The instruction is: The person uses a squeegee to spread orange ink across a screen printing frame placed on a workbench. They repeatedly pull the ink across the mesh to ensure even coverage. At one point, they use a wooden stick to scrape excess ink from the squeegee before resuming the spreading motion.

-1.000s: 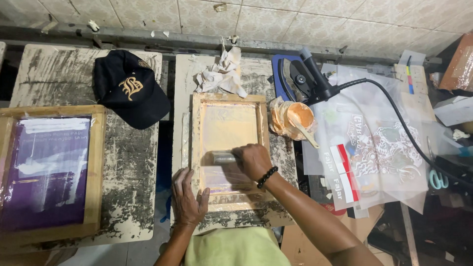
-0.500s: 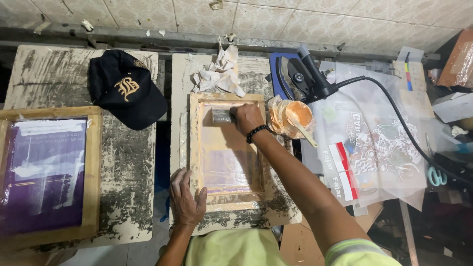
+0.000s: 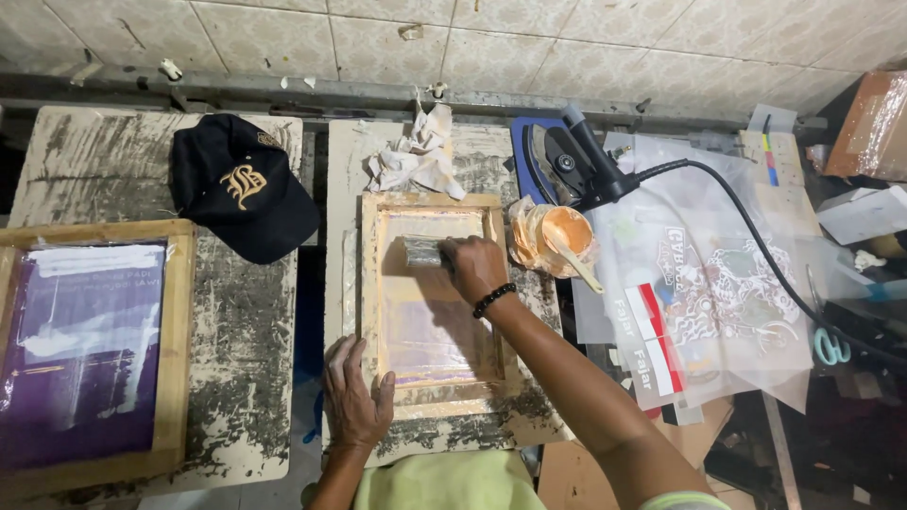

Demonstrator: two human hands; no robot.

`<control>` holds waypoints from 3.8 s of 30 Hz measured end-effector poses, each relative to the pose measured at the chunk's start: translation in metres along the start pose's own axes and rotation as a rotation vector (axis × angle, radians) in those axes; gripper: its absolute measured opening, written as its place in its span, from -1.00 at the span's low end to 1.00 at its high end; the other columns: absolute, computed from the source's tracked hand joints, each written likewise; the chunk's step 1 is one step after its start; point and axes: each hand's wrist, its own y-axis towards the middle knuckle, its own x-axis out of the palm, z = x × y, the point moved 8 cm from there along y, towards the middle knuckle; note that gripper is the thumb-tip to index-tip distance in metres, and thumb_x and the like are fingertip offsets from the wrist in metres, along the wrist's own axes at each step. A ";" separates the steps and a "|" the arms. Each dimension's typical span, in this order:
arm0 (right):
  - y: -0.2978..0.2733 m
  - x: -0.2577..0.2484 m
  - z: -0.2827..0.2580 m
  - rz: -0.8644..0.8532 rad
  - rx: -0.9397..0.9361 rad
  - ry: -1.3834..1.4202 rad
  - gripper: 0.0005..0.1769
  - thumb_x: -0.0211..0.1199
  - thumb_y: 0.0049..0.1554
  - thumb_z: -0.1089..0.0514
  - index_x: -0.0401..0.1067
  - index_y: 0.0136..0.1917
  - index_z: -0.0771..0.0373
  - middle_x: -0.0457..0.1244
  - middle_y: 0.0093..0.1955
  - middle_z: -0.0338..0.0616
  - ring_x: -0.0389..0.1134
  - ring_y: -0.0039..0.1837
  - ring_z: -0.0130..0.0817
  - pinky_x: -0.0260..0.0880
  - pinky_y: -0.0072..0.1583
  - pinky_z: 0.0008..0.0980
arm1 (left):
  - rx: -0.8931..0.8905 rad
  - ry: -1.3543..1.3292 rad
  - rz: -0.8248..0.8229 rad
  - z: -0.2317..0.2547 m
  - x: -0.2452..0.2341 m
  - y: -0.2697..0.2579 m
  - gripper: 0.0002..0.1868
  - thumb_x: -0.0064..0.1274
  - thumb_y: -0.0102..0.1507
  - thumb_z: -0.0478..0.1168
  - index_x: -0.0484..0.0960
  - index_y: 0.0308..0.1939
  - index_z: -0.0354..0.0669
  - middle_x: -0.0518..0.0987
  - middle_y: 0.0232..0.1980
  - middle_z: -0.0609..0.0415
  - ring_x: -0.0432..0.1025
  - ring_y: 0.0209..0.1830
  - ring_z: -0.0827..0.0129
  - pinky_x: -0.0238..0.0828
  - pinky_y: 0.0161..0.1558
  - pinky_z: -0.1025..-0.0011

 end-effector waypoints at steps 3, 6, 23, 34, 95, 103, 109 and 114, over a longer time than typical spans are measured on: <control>-0.023 0.013 -0.014 0.013 -0.004 -0.012 -0.94 0.23 0.23 0.34 0.46 -0.02 0.23 0.31 -0.40 -0.12 0.32 -0.42 -0.28 0.41 -0.42 -0.40 | -0.029 -0.007 -0.023 -0.005 0.004 0.000 -0.35 -0.17 0.37 0.12 0.37 0.40 -0.24 0.33 0.40 -0.17 0.24 0.45 -0.06 0.25 0.37 -0.01; -0.054 0.019 -0.024 -0.196 0.100 0.076 -0.87 0.08 0.33 0.18 0.42 0.10 0.18 0.27 -0.37 -0.17 0.27 -0.39 -0.31 0.36 -0.40 -0.44 | -0.034 0.000 -0.045 -0.005 0.003 0.004 -0.36 -0.20 0.37 0.11 0.36 0.40 -0.24 0.32 0.41 -0.17 0.23 0.46 -0.05 0.24 0.38 -0.02; 0.037 0.039 0.003 -0.105 0.026 0.030 -0.87 0.24 0.24 0.25 0.61 -0.10 0.23 0.35 -0.43 -0.09 0.30 -0.41 -0.36 0.35 -0.40 -0.50 | -0.017 -0.016 -0.011 0.003 -0.004 0.005 -0.36 -0.21 0.40 0.12 0.36 0.40 -0.26 0.33 0.40 -0.19 0.22 0.46 -0.08 0.21 0.38 -0.05; -0.017 -0.016 -0.015 -0.095 -0.035 -0.032 -0.79 0.16 0.29 0.29 0.61 -0.06 0.19 0.28 -0.53 -0.22 0.26 -0.52 -0.38 0.31 -0.48 -0.47 | -0.022 0.029 -0.049 0.003 -0.002 0.006 -0.35 -0.22 0.38 0.14 0.38 0.38 -0.26 0.35 0.40 -0.18 0.23 0.46 -0.04 0.21 0.39 -0.02; 0.021 0.012 0.021 0.027 -0.036 -0.046 -0.75 0.28 0.14 0.41 0.63 -0.18 0.07 0.24 -0.56 -0.33 0.23 -0.47 -0.45 0.31 -0.41 -0.49 | 0.019 -0.019 -0.003 0.006 -0.003 0.012 -0.32 -0.25 0.41 0.16 0.37 0.38 -0.33 0.33 0.37 -0.20 0.25 0.43 -0.06 0.25 0.39 -0.02; -0.063 -0.002 -0.015 -0.258 0.000 -0.034 -0.83 0.41 -0.16 0.10 0.40 -0.39 0.02 0.31 -0.47 -0.22 0.44 -0.26 -0.05 0.49 -0.20 -0.08 | 0.003 0.094 -0.009 -0.010 0.007 -0.001 -0.34 -0.13 0.36 0.21 0.40 0.38 -0.13 0.27 0.42 -0.02 0.21 0.48 0.01 0.24 0.38 -0.03; -0.007 0.025 0.015 0.127 0.004 -0.228 -0.86 0.42 -0.09 0.13 0.56 -0.19 -0.04 0.38 -0.36 -0.26 0.46 -0.20 -0.15 0.50 -0.16 -0.18 | 0.002 0.084 -0.002 -0.013 0.010 -0.003 -0.33 -0.10 0.34 0.20 0.40 0.40 -0.13 0.28 0.42 -0.03 0.21 0.47 0.00 0.24 0.36 -0.04; -0.060 0.018 -0.033 -0.041 0.086 0.004 -0.66 0.37 0.16 0.26 0.47 0.21 0.25 0.38 -0.16 0.04 0.42 -0.11 -0.06 0.56 -0.02 -0.19 | 0.023 -0.015 0.016 0.007 -0.004 0.005 -0.32 -0.15 0.38 0.13 0.37 0.39 -0.31 0.33 0.38 -0.18 0.25 0.43 -0.08 0.24 0.39 -0.02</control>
